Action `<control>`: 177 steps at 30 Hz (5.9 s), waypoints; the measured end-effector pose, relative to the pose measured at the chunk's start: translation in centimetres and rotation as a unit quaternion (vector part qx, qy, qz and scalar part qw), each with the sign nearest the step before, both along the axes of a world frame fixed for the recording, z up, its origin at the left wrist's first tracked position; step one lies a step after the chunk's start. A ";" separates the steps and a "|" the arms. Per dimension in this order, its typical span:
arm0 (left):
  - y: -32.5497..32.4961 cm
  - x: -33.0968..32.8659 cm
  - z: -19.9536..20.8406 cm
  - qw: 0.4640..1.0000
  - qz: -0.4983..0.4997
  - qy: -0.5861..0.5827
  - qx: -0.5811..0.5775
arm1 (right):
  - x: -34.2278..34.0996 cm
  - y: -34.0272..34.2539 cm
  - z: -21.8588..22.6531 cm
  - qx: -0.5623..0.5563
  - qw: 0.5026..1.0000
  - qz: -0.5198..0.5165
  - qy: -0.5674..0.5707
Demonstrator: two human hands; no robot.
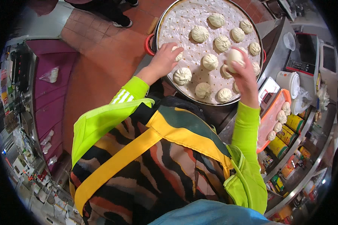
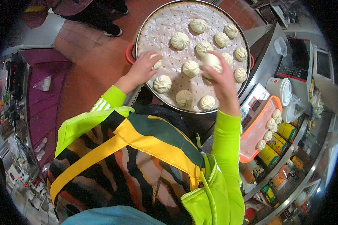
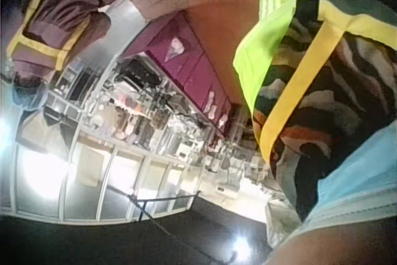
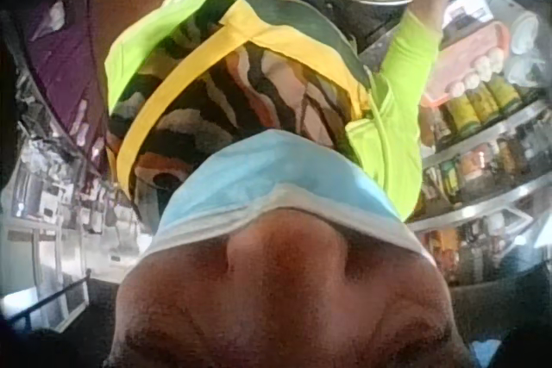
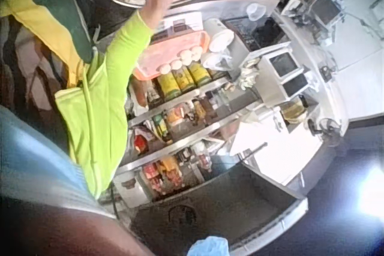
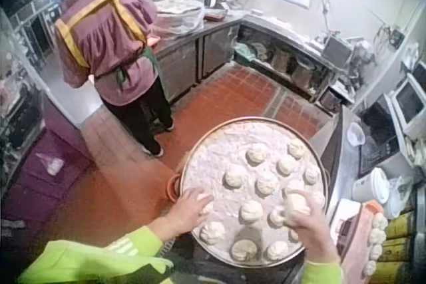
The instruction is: The person fills round dough wrappers with a mixed vegetable filling, pleats them closed, and places the finished buns into a steamer tray. They repeat this process to fill the tray and then lift the steamer lid.
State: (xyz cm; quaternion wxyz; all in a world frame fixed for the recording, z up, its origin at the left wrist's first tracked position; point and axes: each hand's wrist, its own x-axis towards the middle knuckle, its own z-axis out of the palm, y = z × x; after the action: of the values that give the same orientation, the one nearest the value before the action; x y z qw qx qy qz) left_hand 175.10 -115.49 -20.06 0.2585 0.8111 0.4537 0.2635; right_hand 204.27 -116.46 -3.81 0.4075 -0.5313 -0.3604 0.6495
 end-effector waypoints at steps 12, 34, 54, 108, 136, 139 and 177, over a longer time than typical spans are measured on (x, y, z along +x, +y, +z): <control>1.8 -2.4 0.0 0.996 0.012 0.079 -0.033 | -19.1 14.0 -14.1 0.269 0.766 0.166 -0.560; 3.6 11.0 1.0 0.994 0.088 0.062 0.034 | 44.0 -20.0 -4.8 -0.140 0.434 -0.443 -0.772; 1.3 7.4 -0.9 0.982 0.166 0.035 0.079 | 30.9 -9.2 -1.1 0.048 0.937 -0.327 0.111; 7.7 4.0 1.4 0.984 0.107 -0.117 0.078 | 26.3 0.6 -5.4 0.077 0.923 -0.362 -0.109; 34.9 4.3 -0.6 0.984 -0.159 0.071 0.038 | -3.4 37.5 -16.3 0.201 0.769 0.028 -0.606; 35.1 4.3 -0.4 0.983 -0.165 0.071 0.031 | -3.0 37.7 -17.4 0.210 0.768 0.040 -0.604; 31.8 4.1 -3.7 0.967 -0.238 -0.010 0.092 | -11.2 8.6 -12.7 0.256 0.819 0.182 -0.481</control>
State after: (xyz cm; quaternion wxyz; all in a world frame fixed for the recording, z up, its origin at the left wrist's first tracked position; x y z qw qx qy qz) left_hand 179.20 -83.69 -23.79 0.2421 0.9133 0.2191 0.2432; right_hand 193.07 -107.83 -16.52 0.1778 -0.5774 -0.7539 0.2582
